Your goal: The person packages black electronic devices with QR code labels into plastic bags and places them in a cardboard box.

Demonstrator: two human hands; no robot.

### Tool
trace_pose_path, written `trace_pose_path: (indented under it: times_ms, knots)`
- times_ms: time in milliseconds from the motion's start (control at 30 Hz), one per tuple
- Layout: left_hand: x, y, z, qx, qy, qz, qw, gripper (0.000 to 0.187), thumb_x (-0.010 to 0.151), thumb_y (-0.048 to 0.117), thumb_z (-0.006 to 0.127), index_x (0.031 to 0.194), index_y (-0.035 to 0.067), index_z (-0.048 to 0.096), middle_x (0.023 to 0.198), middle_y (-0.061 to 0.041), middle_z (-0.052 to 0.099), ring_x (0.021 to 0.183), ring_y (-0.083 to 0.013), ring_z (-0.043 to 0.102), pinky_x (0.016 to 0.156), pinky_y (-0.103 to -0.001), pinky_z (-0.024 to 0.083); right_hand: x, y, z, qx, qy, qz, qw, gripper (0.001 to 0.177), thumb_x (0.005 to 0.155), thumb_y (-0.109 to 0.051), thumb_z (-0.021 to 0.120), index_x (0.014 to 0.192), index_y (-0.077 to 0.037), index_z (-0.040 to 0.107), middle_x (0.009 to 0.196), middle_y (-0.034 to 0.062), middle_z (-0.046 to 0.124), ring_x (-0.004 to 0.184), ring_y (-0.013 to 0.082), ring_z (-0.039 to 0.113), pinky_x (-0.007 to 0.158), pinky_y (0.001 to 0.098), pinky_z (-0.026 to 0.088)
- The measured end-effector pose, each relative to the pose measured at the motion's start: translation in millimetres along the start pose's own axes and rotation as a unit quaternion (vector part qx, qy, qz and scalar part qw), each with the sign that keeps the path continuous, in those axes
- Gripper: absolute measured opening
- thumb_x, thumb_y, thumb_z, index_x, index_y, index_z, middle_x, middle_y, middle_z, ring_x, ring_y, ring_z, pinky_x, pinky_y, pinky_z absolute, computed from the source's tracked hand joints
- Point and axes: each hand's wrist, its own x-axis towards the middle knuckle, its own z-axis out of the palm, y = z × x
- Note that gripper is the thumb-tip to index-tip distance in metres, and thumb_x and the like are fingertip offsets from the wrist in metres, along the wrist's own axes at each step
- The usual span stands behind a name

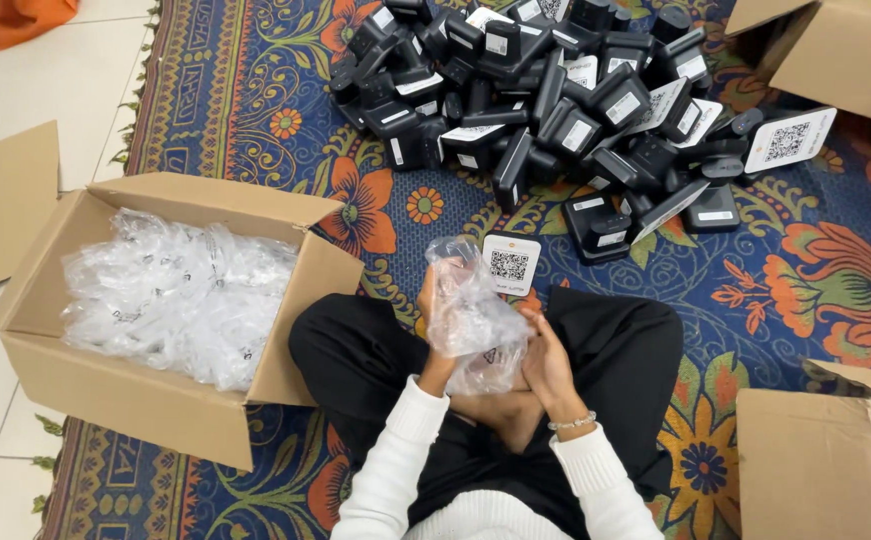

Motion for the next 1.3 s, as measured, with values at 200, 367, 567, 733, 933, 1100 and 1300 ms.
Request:
trace_pose_path:
  times_ms: [200,367,567,733,933,1100,1300]
  knots:
    - [3.5,46.6,10.2,0.053,0.001,0.021,0.998,0.02,0.109,0.014,0.054,0.124,0.001,0.06,0.107,-0.01,0.067,0.096,-0.0183,0.064,0.088,-0.03,0.052,-63.5,-20.0,57.0,-0.232,0.034,-0.261,0.936,0.047,0.107,-0.042,0.053,0.138,-0.007,0.047,0.141,0.0145,0.057,0.125,0.0248,0.057,0.109,0.0386,0.045]
    - [10.8,33.0,19.0,0.102,0.012,0.046,0.994,0.024,0.108,0.015,0.056,0.128,0.001,0.056,0.112,-0.014,0.066,0.101,-0.0225,0.065,0.092,-0.033,0.053,-92.8,-6.4,99.8,-0.475,-0.006,-0.49,0.731,0.08,0.083,-0.03,0.084,0.14,-0.008,0.032,0.146,0.0173,0.04,0.133,0.0302,0.048,0.112,0.0427,0.042]
    - [30.1,-11.5,17.4,0.169,0.037,0.078,0.982,0.024,0.103,0.014,0.058,0.123,0.001,0.054,0.107,-0.015,0.063,0.095,-0.0235,0.063,0.085,-0.035,0.052,-58.7,-0.1,85.4,-0.635,0.084,-0.539,0.547,0.049,0.078,-0.012,0.086,0.113,-0.007,0.052,0.126,0.0179,0.048,0.117,0.0346,0.052,0.101,0.0434,0.047]
    - [46.2,-28.3,-0.4,0.021,0.008,-0.074,0.997,0.014,0.105,0.014,0.058,0.11,0.002,0.054,0.092,-0.009,0.057,0.08,-0.0192,0.057,0.071,-0.034,0.051,-28.9,-30.3,52.3,-0.551,0.109,-0.454,0.691,0.019,0.091,0.005,0.076,0.1,-0.004,0.062,0.113,0.0132,0.062,0.096,0.0256,0.066,0.088,0.0368,0.054]
    - [41.2,-114.1,-17.2,-0.344,0.086,-0.208,0.912,0.036,0.111,0.031,0.05,0.118,-0.004,0.052,0.102,-0.011,0.056,0.09,-0.0235,0.058,0.079,-0.039,0.054,-46.6,-19.3,105.8,-0.58,-0.055,-0.474,0.66,0.037,0.082,-0.004,0.084,0.11,-0.006,0.058,0.108,0.0132,0.066,0.094,0.0282,0.069,0.081,0.0339,0.057]
    - [28.4,-125.4,-7.0,0.273,0.066,0.157,0.947,0.057,0.092,0.003,0.063,0.142,-0.014,0.039,0.131,-0.031,0.054,0.117,-0.0453,0.055,0.102,-0.048,0.044,-17.7,12.8,121.3,-0.741,0.085,-0.499,0.442,0.052,0.065,-0.01,0.078,0.116,-0.006,0.064,0.118,0.0309,0.06,0.106,0.0439,0.057,0.089,0.0508,0.048]
    - [53.9,-133.8,-47.3,0.339,0.083,-0.007,0.937,0.023,0.09,0.008,0.066,0.106,-0.006,0.057,0.092,-0.028,0.066,0.087,-0.0445,0.064,0.078,-0.053,0.05,14.2,-22.2,40.7,-0.372,0.135,-0.352,0.848,0.01,0.095,0.001,0.071,0.103,-0.001,0.065,0.105,0.0054,0.067,0.093,0.0119,0.064,0.082,0.0227,0.052]
